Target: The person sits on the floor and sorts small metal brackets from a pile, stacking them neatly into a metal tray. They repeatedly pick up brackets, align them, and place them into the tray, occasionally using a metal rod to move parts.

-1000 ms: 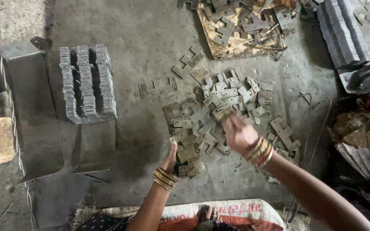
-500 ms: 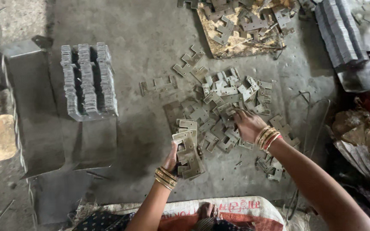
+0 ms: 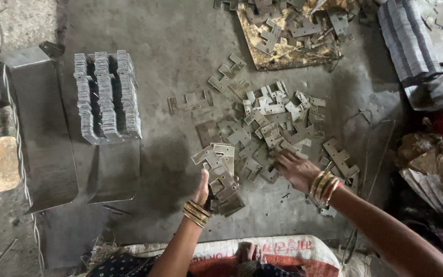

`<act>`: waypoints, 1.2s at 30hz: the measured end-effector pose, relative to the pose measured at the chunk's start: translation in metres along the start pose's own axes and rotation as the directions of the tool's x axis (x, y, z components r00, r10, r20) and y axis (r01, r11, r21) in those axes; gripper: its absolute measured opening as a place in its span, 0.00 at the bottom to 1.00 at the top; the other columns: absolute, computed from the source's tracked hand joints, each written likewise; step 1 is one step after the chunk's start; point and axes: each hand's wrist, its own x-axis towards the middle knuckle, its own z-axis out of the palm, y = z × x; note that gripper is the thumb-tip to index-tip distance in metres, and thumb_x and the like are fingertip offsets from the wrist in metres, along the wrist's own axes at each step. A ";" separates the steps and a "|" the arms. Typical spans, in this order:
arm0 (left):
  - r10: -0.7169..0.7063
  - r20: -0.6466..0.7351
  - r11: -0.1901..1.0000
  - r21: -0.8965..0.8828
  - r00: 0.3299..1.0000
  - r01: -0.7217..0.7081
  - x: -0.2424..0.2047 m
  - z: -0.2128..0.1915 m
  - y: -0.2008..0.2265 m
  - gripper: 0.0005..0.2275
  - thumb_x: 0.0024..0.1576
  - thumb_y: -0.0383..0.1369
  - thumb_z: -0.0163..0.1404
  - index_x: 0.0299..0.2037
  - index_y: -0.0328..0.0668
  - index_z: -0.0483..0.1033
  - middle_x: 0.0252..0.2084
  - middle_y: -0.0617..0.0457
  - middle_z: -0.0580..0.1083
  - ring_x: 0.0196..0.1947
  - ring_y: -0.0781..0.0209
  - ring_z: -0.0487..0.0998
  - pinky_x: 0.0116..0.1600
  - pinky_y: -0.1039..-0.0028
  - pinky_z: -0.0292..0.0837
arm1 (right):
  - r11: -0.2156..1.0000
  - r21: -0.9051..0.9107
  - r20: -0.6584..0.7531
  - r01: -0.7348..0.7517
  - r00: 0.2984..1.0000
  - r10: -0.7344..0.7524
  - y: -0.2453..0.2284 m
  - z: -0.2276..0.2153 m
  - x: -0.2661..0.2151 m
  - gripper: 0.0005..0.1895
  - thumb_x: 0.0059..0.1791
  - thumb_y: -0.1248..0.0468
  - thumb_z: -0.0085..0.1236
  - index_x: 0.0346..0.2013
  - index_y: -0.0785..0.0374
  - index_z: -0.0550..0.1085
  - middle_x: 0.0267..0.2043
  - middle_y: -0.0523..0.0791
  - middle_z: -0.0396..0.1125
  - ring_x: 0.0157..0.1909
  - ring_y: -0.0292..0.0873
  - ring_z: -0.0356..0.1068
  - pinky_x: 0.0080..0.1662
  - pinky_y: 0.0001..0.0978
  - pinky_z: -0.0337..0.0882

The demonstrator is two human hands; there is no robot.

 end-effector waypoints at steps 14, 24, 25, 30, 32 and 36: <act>0.151 0.012 0.987 0.051 0.988 -0.151 0.024 -0.064 -0.024 0.34 0.60 0.56 0.44 0.69 0.40 0.61 0.64 0.50 0.70 0.58 0.56 0.74 0.62 0.61 0.72 | 0.984 -0.065 0.162 -0.166 0.971 0.174 0.002 0.014 0.017 0.30 0.40 0.71 0.53 0.59 0.70 0.67 0.65 0.57 0.63 0.68 0.54 0.62 0.65 0.43 0.65; 0.059 0.170 0.993 -0.113 0.984 -0.040 -0.011 -0.015 -0.005 0.35 0.57 0.55 0.51 0.67 0.38 0.63 0.57 0.42 0.75 0.54 0.47 0.79 0.59 0.54 0.75 | 0.975 0.084 -0.089 -0.206 0.973 0.213 -0.007 -0.006 0.016 0.15 0.52 0.75 0.48 0.53 0.77 0.72 0.56 0.65 0.71 0.36 0.49 0.78 0.28 0.36 0.78; 0.035 0.113 0.995 -0.099 0.993 -0.024 -0.012 -0.009 -0.004 0.34 0.57 0.54 0.51 0.67 0.39 0.64 0.57 0.44 0.75 0.54 0.49 0.78 0.59 0.54 0.75 | 0.926 0.186 -0.084 -0.329 0.934 0.348 -0.008 -0.015 0.023 0.13 0.51 0.71 0.51 0.50 0.74 0.73 0.48 0.61 0.73 0.32 0.48 0.77 0.28 0.36 0.77; 0.048 0.235 0.987 -0.162 0.971 -0.009 -0.017 0.009 -0.010 0.29 0.60 0.50 0.54 0.66 0.40 0.66 0.56 0.44 0.75 0.52 0.49 0.78 0.58 0.55 0.75 | 0.493 0.797 0.011 -0.348 0.825 0.566 -0.023 -0.066 0.039 0.12 0.47 0.68 0.56 0.45 0.64 0.76 0.33 0.49 0.79 0.24 0.42 0.78 0.25 0.33 0.75; -0.034 0.242 0.981 -0.175 0.970 0.078 -0.015 0.012 -0.010 0.29 0.61 0.50 0.55 0.64 0.37 0.68 0.54 0.41 0.76 0.51 0.47 0.79 0.56 0.54 0.76 | 0.677 0.716 -0.232 -0.169 0.857 0.460 -0.016 -0.075 0.038 0.16 0.47 0.68 0.60 0.50 0.67 0.75 0.37 0.51 0.77 0.29 0.44 0.79 0.29 0.33 0.79; -0.116 0.199 0.976 -0.158 0.973 0.148 -0.016 0.009 -0.009 0.30 0.57 0.52 0.56 0.61 0.35 0.69 0.53 0.41 0.77 0.50 0.46 0.80 0.56 0.53 0.78 | 0.579 0.447 0.141 -0.682 0.693 0.707 0.030 -0.058 0.024 0.16 0.50 0.65 0.62 0.52 0.62 0.75 0.47 0.50 0.75 0.40 0.48 0.79 0.37 0.37 0.81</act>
